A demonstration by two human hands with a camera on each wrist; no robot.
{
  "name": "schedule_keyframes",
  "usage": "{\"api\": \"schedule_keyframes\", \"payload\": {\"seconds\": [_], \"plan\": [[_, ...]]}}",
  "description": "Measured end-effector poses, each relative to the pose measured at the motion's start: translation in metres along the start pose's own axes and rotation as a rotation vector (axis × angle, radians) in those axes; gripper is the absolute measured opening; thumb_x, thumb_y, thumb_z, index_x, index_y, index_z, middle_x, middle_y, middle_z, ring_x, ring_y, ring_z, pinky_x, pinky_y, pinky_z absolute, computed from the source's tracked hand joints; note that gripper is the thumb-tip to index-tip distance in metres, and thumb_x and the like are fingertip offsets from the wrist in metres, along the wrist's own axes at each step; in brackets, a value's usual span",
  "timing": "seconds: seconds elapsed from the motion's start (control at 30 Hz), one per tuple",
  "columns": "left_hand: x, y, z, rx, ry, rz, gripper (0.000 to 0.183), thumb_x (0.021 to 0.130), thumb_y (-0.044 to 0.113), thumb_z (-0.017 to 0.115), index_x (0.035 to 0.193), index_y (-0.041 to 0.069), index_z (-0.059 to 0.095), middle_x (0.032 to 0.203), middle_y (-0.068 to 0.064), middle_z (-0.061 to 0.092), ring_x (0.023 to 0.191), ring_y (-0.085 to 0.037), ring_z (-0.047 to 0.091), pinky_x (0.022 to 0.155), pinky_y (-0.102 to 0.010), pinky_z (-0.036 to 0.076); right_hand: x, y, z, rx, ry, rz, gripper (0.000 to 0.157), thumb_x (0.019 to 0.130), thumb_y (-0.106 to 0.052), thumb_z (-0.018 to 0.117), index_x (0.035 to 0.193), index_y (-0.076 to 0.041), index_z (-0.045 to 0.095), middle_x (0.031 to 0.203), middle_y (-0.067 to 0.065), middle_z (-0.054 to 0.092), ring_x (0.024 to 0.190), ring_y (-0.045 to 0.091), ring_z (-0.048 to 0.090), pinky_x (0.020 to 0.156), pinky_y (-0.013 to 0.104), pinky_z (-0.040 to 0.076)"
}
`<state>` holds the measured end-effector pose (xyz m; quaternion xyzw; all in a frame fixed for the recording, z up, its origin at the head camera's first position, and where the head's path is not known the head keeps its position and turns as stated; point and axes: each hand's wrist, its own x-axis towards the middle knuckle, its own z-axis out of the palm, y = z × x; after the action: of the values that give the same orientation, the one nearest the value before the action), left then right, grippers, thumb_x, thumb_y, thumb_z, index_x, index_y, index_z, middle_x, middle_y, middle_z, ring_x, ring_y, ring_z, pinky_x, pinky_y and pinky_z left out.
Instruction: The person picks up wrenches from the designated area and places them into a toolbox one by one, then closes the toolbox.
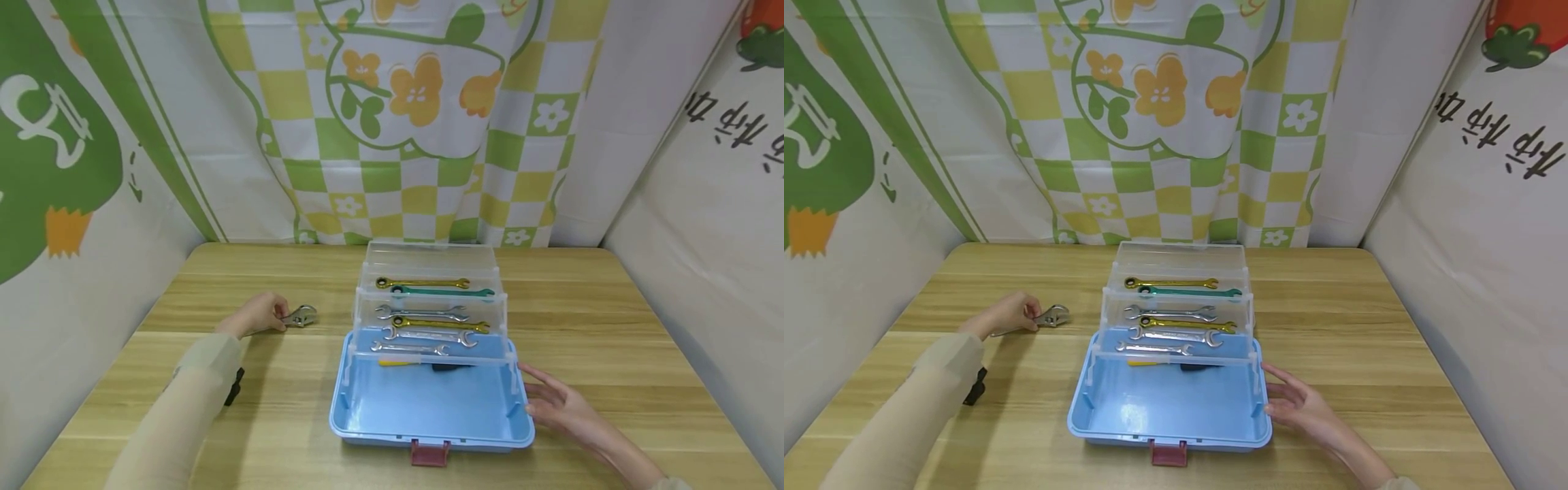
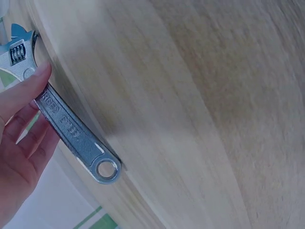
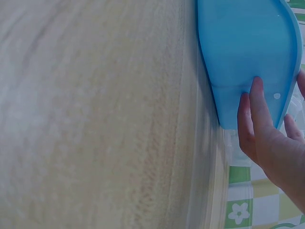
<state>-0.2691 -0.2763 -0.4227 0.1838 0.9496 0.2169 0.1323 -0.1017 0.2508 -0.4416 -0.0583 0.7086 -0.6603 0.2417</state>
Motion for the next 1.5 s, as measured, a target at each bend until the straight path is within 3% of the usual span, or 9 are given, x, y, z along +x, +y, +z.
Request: {"api": "schedule_keyframes", "payload": {"seconds": [0.23,0.63,0.83,1.07,1.5], "plan": [[-0.003,0.0,0.002,0.011,0.033,-0.03,0.014,0.067,0.002,0.073,0.068,0.006,0.059,0.069,-0.001,0.055,0.064,-0.016,0.045,0.06,-0.029,0.036,-0.001,-0.001,0.0,-0.003,-0.018,-0.003,0.066,0.088,-0.012,0.052,0.141,-0.007,0.013,0.133,0.033,0.028,0.116,0.029,0.043,0.089,0.04,0.043],[-0.011,0.003,-0.002,0.003,0.112,0.025,0.015,0.065,0.001,0.073,0.067,0.005,0.059,0.064,0.0,0.054,0.061,-0.014,0.047,0.057,-0.028,0.038,-0.001,-0.001,-0.001,-0.015,-0.012,-0.002,0.066,0.088,-0.012,0.053,0.141,-0.009,0.015,0.132,0.032,0.029,0.115,0.025,0.045,0.089,0.039,0.043],[-0.012,0.003,-0.004,0.004,0.149,0.04,0.016,0.064,0.001,0.073,0.066,0.006,0.058,0.063,0.0,0.055,0.06,-0.013,0.048,0.056,-0.028,0.039,0.0,0.0,-0.001,-0.011,-0.006,0.004,0.066,0.087,-0.013,0.054,0.141,-0.011,0.016,0.133,0.032,0.029,0.117,0.029,0.043,0.09,0.04,0.042],[-0.015,0.016,-0.012,0.017,0.183,0.041,0.012,0.068,0.003,0.071,0.068,0.008,0.06,0.064,0.001,0.057,0.057,-0.012,0.048,0.052,-0.027,0.038,0.001,0.001,-0.002,-0.012,0.003,0.009,0.067,0.087,-0.013,0.055,0.141,-0.01,0.015,0.133,0.033,0.026,0.118,0.034,0.04,0.09,0.04,0.042],[-0.015,0.048,-0.026,0.044,0.269,0.107,0.005,0.072,0.003,0.07,0.074,0.004,0.065,0.066,-0.002,0.061,0.058,-0.013,0.053,0.052,-0.027,0.042,0.001,0.0,-0.002,-0.018,0.003,0.009,0.067,0.087,-0.013,0.055,0.141,-0.011,0.015,0.133,0.032,0.027,0.118,0.033,0.04,0.09,0.04,0.042]]}}
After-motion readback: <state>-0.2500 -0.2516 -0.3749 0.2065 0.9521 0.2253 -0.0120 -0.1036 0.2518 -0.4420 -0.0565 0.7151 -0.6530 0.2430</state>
